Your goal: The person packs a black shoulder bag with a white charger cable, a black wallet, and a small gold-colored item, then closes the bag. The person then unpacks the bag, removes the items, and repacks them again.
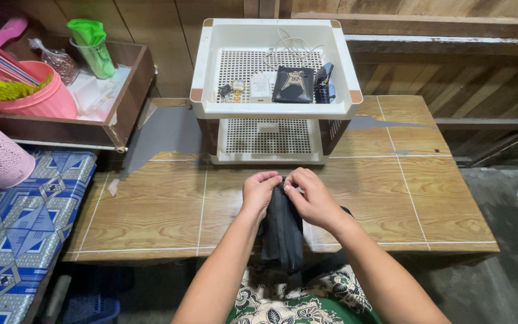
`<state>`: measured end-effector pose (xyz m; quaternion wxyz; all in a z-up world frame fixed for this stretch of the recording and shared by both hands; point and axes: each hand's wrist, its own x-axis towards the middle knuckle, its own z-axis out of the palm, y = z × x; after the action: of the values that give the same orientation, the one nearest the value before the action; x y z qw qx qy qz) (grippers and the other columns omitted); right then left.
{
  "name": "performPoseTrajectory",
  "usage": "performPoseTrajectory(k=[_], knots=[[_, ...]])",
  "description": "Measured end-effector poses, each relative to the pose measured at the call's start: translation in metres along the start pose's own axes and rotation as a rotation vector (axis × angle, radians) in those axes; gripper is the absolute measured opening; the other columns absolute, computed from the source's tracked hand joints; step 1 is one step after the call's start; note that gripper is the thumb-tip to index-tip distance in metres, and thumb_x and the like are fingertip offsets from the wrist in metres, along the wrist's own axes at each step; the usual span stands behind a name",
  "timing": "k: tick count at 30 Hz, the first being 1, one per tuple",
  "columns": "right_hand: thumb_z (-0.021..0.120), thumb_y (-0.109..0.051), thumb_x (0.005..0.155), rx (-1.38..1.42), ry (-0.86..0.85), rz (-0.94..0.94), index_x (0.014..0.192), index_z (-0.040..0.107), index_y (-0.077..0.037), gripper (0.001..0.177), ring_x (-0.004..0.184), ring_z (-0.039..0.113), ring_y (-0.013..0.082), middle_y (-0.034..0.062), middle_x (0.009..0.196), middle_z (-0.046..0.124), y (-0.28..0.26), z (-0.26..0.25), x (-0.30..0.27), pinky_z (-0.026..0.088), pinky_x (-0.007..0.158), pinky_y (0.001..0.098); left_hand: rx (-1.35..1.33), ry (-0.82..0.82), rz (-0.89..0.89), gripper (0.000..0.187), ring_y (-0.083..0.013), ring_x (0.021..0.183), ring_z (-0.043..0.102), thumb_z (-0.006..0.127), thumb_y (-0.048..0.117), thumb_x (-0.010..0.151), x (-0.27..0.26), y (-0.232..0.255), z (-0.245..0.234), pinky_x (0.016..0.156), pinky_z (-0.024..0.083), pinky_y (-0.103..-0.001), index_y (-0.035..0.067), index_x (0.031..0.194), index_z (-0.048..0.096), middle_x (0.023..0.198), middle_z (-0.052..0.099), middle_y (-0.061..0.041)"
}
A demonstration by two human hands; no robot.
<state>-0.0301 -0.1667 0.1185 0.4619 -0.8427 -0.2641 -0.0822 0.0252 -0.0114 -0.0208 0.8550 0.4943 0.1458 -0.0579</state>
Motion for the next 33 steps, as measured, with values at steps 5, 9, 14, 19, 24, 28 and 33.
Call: performPoseTrajectory(k=[5, 9, 14, 19, 24, 28, 33], knots=[[0.069, -0.006, 0.085, -0.199, 0.015, -0.240, 0.095, 0.059, -0.007, 0.015, 0.100, 0.054, 0.0292, 0.0080, 0.098, 0.060, -0.044, -0.005, -0.030, 0.036, 0.092, 0.0415, 0.038, 0.021, 0.026, 0.020, -0.0151, 0.079, 0.069, 0.076, 0.001, 0.084, 0.007, -0.006, -0.009, 0.071, 0.056, -0.028, -0.004, 0.102, 0.071, 0.092, 0.073, -0.010], [0.071, -0.005, 0.080, -0.240, 0.081, -0.312, 0.096, 0.061, -0.009, 0.019, 0.107, 0.054, 0.0291, 0.0058, 0.104, 0.062, -0.062, 0.005, -0.066, 0.034, 0.096, 0.0435, 0.050, 0.013, 0.072, 0.020, -0.0137, 0.082, 0.069, 0.076, 0.002, 0.085, 0.008, -0.010, -0.013, 0.075, 0.056, -0.025, -0.004, 0.103, 0.072, 0.093, 0.074, -0.009], [0.076, -0.013, 0.083, -0.323, 0.151, -0.471, 0.099, 0.065, -0.013, 0.019, 0.111, 0.052, 0.0240, 0.0013, 0.111, 0.063, -0.047, 0.018, -0.117, 0.035, 0.100, 0.0418, 0.085, 0.065, 0.055, 0.021, -0.0134, 0.081, 0.068, 0.076, 0.002, 0.084, 0.009, -0.007, -0.013, 0.073, 0.055, -0.026, -0.003, 0.104, 0.072, 0.093, 0.074, -0.008], [0.074, -0.018, 0.077, -0.491, 0.257, -0.614, 0.103, 0.070, -0.023, 0.026, 0.115, 0.048, 0.0211, -0.0065, 0.117, 0.062, -0.009, 0.041, -0.155, 0.034, 0.105, 0.0440, 0.079, 0.084, 0.018, 0.021, -0.0131, 0.080, 0.068, 0.075, 0.003, 0.084, 0.005, -0.003, -0.012, 0.072, 0.055, -0.026, -0.002, 0.105, 0.072, 0.092, 0.074, -0.008], [0.075, -0.020, 0.075, -0.503, 0.206, -0.648, 0.105, 0.070, -0.024, 0.030, 0.118, 0.049, 0.0222, -0.0060, 0.122, 0.060, 0.014, 0.051, -0.168, 0.036, 0.105, 0.0454, 0.081, 0.072, 0.042, 0.020, -0.0116, 0.078, 0.067, 0.075, 0.004, 0.085, -0.002, 0.002, -0.009, 0.071, 0.054, -0.026, -0.002, 0.104, 0.072, 0.090, 0.073, -0.005], [0.077, -0.028, 0.086, -0.350, 0.105, -0.624, 0.113, 0.068, -0.017, 0.030, 0.120, 0.052, 0.0275, 0.0020, 0.126, 0.059, 0.007, 0.043, -0.155, 0.042, 0.101, 0.0454, 0.100, -0.018, 0.027, 0.033, -0.0139, 0.094, 0.064, 0.066, 0.022, 0.096, -0.026, 0.023, -0.007, 0.084, 0.051, -0.029, 0.000, 0.121, 0.067, 0.107, 0.069, -0.009], [0.068, -0.038, 0.097, -0.141, -0.032, -0.466, 0.124, 0.061, -0.006, 0.042, 0.121, 0.053, 0.0367, 0.0161, 0.138, 0.056, -0.013, 0.025, -0.119, 0.047, 0.103, 0.0481, 0.341, -0.315, 0.149, 0.076, -0.0131, 0.132, 0.046, 0.071, 0.014, 0.087, -0.092, 0.054, -0.005, 0.110, 0.037, -0.027, 0.013, 0.153, 0.035, 0.145, 0.047, -0.009]])
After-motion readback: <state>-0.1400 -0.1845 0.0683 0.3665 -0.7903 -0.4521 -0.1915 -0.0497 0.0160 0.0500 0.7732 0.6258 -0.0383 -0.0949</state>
